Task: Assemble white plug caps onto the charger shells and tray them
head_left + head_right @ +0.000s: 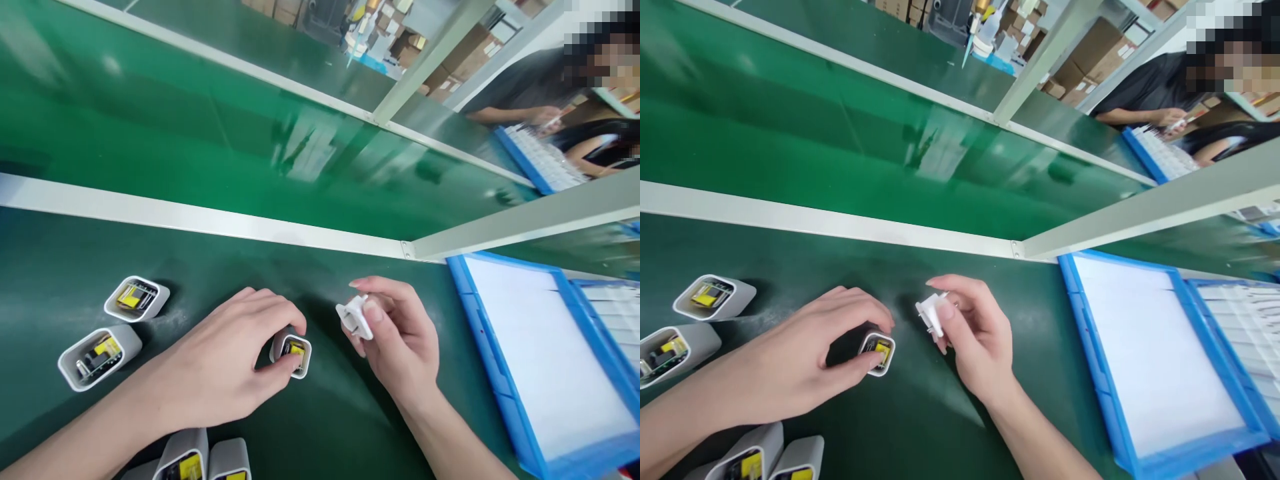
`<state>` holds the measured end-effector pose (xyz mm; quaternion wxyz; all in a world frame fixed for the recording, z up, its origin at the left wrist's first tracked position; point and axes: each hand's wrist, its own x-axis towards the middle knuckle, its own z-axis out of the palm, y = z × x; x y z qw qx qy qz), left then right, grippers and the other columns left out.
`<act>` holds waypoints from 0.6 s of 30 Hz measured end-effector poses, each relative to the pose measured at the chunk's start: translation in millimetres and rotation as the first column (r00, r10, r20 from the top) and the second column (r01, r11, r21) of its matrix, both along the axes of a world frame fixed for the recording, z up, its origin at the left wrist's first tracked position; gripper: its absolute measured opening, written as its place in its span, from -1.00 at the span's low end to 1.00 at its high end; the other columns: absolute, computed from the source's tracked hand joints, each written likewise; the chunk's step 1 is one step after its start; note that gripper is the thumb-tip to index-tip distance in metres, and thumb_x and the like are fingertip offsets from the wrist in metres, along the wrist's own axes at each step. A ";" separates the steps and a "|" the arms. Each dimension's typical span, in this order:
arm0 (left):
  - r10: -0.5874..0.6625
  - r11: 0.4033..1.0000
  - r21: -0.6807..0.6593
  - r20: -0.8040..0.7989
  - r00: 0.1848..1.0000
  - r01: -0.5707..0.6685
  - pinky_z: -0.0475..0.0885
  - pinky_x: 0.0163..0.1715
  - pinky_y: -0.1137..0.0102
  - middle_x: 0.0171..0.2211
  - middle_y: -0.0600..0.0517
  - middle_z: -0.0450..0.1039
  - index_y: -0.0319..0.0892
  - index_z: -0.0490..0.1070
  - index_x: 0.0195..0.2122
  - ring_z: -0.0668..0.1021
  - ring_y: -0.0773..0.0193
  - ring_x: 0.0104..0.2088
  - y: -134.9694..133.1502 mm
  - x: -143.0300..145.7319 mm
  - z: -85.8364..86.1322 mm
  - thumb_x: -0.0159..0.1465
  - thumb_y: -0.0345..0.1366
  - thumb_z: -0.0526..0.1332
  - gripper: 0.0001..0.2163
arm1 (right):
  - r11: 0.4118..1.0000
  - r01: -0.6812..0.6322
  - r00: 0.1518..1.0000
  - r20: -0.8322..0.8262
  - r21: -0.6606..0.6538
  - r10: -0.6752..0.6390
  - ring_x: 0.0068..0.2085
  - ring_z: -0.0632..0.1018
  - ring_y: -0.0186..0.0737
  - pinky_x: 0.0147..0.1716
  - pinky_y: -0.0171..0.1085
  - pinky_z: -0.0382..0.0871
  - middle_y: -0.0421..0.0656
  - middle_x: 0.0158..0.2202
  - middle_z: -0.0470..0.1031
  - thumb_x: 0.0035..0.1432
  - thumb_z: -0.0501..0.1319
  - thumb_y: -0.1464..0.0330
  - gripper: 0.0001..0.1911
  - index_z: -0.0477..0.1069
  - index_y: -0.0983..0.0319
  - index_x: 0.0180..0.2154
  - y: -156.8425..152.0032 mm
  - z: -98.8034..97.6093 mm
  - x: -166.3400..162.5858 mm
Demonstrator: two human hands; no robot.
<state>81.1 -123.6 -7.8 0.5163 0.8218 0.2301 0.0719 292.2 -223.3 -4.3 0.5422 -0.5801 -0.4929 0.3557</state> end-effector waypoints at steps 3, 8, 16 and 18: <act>-0.028 0.999 -0.022 -0.008 1.000 0.028 0.32 0.08 0.22 -0.01 0.10 0.46 0.03 0.35 0.02 0.47 0.15 0.01 0.9 -2.8 1.0 0.26 -0.15 0.31 -0.68 | 0.987 -0.068 0.961 -0.277 -0.148 0.024 -0.70 0.27 -0.44 -0.72 -0.44 0.14 -0.34 -0.59 0.32 0.42 0.22 0.19 -0.80 0.44 0.18 -0.10 5.4 10.5 3.2; -0.051 0.999 0.009 0.002 0.999 0.051 0.35 0.00 0.25 -0.03 0.11 0.48 0.00 0.38 -0.10 0.47 0.15 0.00 2.0 -3.5 -3.1 0.22 -0.28 0.31 -0.76 | 0.889 -0.330 0.871 -0.467 -0.319 0.156 -0.65 0.48 -0.29 -0.77 -0.41 0.29 -0.25 -0.53 0.46 0.24 0.40 0.11 -0.58 0.43 0.23 -0.03 3.7 32.2 5.1; -0.009 1.000 0.026 -0.010 1.000 0.009 0.34 -0.12 0.25 -0.15 0.10 0.49 -0.07 0.37 -0.24 0.47 0.15 -0.13 -0.5 2.3 -11.3 0.22 -0.18 0.33 -0.81 | 0.935 -0.331 0.660 0.677 -0.127 0.325 -0.55 0.36 -0.38 -0.52 -0.34 0.18 -0.28 -0.53 0.37 0.42 0.23 0.15 -0.70 0.46 0.24 -0.26 -0.9 30.0 -17.3; -0.005 0.999 0.044 -0.003 1.000 0.005 0.33 -0.14 0.26 -0.17 0.10 0.49 -0.08 0.36 -0.26 0.47 0.15 -0.14 -1.4 2.7 -12.3 0.22 -0.16 0.34 -0.80 | 0.917 -0.380 0.512 0.799 -0.119 0.316 -0.50 0.36 -0.33 -0.49 -0.29 0.15 -0.23 -0.48 0.40 0.47 0.14 0.14 -0.66 0.44 0.27 -0.24 0.2 28.0 -18.4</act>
